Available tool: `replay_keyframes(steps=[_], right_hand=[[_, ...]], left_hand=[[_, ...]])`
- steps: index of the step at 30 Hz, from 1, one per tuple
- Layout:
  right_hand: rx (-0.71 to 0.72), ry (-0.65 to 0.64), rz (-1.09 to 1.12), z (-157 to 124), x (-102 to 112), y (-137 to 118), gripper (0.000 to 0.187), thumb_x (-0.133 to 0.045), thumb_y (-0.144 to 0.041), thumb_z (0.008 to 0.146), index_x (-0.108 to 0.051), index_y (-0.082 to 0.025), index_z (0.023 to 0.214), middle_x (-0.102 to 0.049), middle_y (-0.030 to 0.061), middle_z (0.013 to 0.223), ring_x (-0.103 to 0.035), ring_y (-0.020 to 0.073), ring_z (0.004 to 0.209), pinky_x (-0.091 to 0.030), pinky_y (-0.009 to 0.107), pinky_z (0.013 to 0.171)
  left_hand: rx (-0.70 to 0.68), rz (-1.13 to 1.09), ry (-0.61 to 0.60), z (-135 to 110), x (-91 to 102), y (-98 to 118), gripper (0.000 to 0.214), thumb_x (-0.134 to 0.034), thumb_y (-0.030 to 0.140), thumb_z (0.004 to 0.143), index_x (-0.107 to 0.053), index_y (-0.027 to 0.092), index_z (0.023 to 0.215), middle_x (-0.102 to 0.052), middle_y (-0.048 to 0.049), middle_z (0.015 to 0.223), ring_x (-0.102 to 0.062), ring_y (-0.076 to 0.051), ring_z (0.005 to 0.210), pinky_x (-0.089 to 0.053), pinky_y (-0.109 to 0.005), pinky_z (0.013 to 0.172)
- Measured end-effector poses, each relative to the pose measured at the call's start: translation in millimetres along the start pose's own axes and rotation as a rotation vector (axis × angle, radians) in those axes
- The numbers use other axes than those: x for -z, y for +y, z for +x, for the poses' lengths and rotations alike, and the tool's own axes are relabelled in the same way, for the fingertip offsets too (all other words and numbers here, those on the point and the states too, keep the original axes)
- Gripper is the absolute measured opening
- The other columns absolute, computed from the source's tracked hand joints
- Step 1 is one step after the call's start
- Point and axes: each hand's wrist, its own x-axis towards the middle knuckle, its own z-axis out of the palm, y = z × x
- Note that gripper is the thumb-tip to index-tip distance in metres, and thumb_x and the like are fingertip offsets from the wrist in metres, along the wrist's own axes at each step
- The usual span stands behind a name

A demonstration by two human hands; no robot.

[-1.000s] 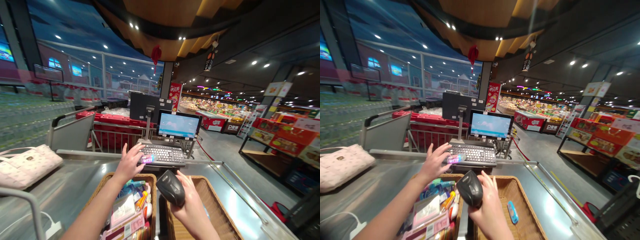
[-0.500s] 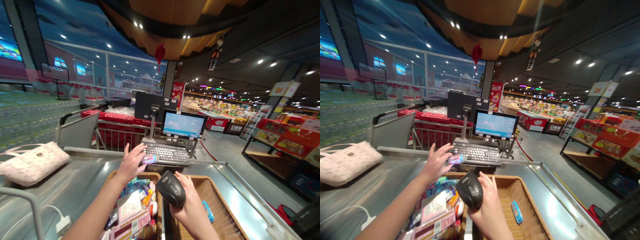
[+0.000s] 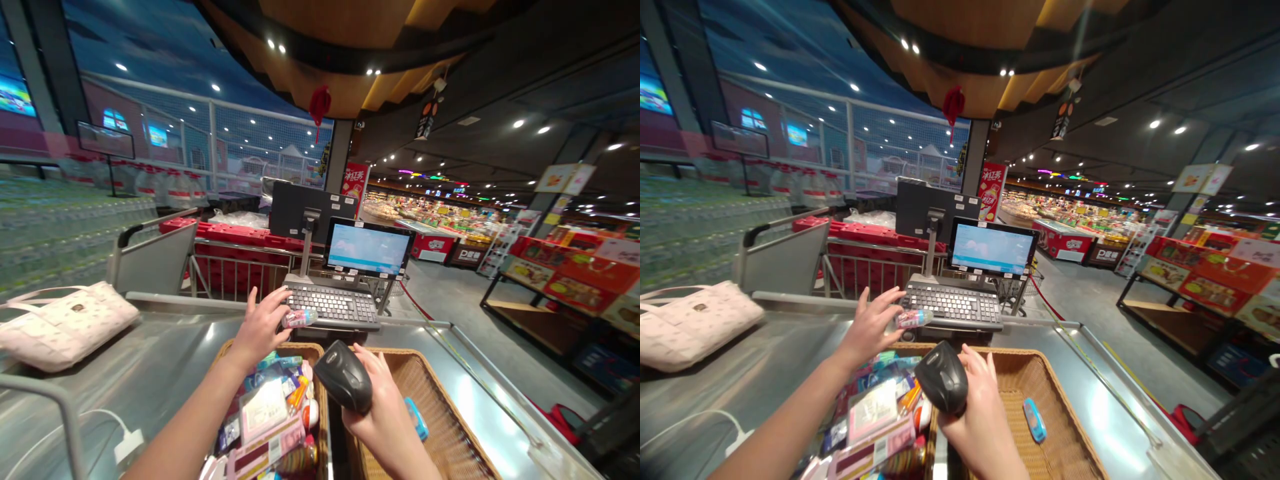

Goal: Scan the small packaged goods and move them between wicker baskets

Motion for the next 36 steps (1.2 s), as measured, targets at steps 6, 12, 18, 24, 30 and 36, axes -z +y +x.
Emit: replay_keyframes(steps=[6, 12, 18, 24, 30, 36], right_hand=[[-0.066, -0.032, -0.005, -1, -1, 0, 0.058, -0.053, -0.01, 0.061, -0.064, -0.025, 0.116, -0.061, 0.0086, 0.129, -0.041, 0.0351, 0.136, -0.015, 0.065, 0.115], [-0.118, -0.07, 0.004, -4, 0, -2, 0.056, -0.053, -0.01, 0.06, -0.066, -0.026, 0.112, -0.061, 0.007, 0.129, -0.039, 0.0341, 0.137, -0.012, 0.064, 0.116], [-0.094, -0.023, 0.012, -7, -3, 4, 0.059, -0.053, -0.01, 0.062, -0.065, -0.028, 0.117, -0.06, 0.0069, 0.129, -0.041, 0.0329, 0.136, -0.013, 0.065, 0.115], [-0.096, -0.004, 0.007, -12, 0, 11, 0.059, -0.053, -0.01, 0.061, -0.065, -0.026, 0.116, -0.062, 0.0079, 0.127, -0.043, 0.0339, 0.135, -0.015, 0.066, 0.114], [-0.1, 0.047, 0.009, -18, 7, 25, 0.057, -0.054, -0.011, 0.063, -0.064, -0.025, 0.117, -0.063, 0.0087, 0.126, -0.045, 0.0342, 0.133, -0.017, 0.065, 0.114], [-0.15, 0.165, -0.012, -35, 29, 52, 0.054, -0.056, -0.013, 0.064, -0.062, -0.021, 0.117, -0.062, 0.0113, 0.126, -0.047, 0.0347, 0.131, -0.021, 0.064, 0.114]], left_hand=[[0.041, -0.069, -0.101, -13, -14.8, -13, 0.017, -0.064, 0.025, 0.072, -0.06, 0.023, 0.088, -0.054, -0.0102, 0.14, -0.045, -0.032, 0.133, 0.0, -0.065, 0.116], [0.122, -0.149, -0.309, -30, -32.5, -18, 0.012, -0.066, 0.024, 0.068, -0.061, 0.021, 0.078, -0.056, -0.01, 0.136, -0.046, -0.03, 0.132, -0.002, -0.064, 0.116], [0.206, -0.165, -0.462, -44, -51.3, -14, 0.012, -0.069, 0.03, 0.068, -0.064, 0.019, 0.072, -0.059, -0.0113, 0.132, -0.049, -0.032, 0.129, -0.006, -0.066, 0.115], [0.181, -0.123, -0.523, -52, -77.4, -12, 0.014, -0.065, 0.033, 0.077, -0.07, 0.021, 0.081, -0.057, -0.0102, 0.138, -0.047, -0.031, 0.132, -0.004, -0.064, 0.116], [0.158, -0.001, -0.556, -44, -92.2, 5, 0.019, -0.054, 0.018, 0.084, -0.072, 0.019, 0.085, -0.047, -0.0142, 0.147, -0.042, -0.032, 0.137, -0.011, -0.068, 0.114], [0.105, 0.044, -0.468, -15, -97.0, 34, 0.034, -0.06, 0.023, 0.082, -0.064, 0.019, 0.115, -0.035, -0.0192, 0.154, -0.034, -0.032, 0.142, -0.019, -0.064, 0.113]])
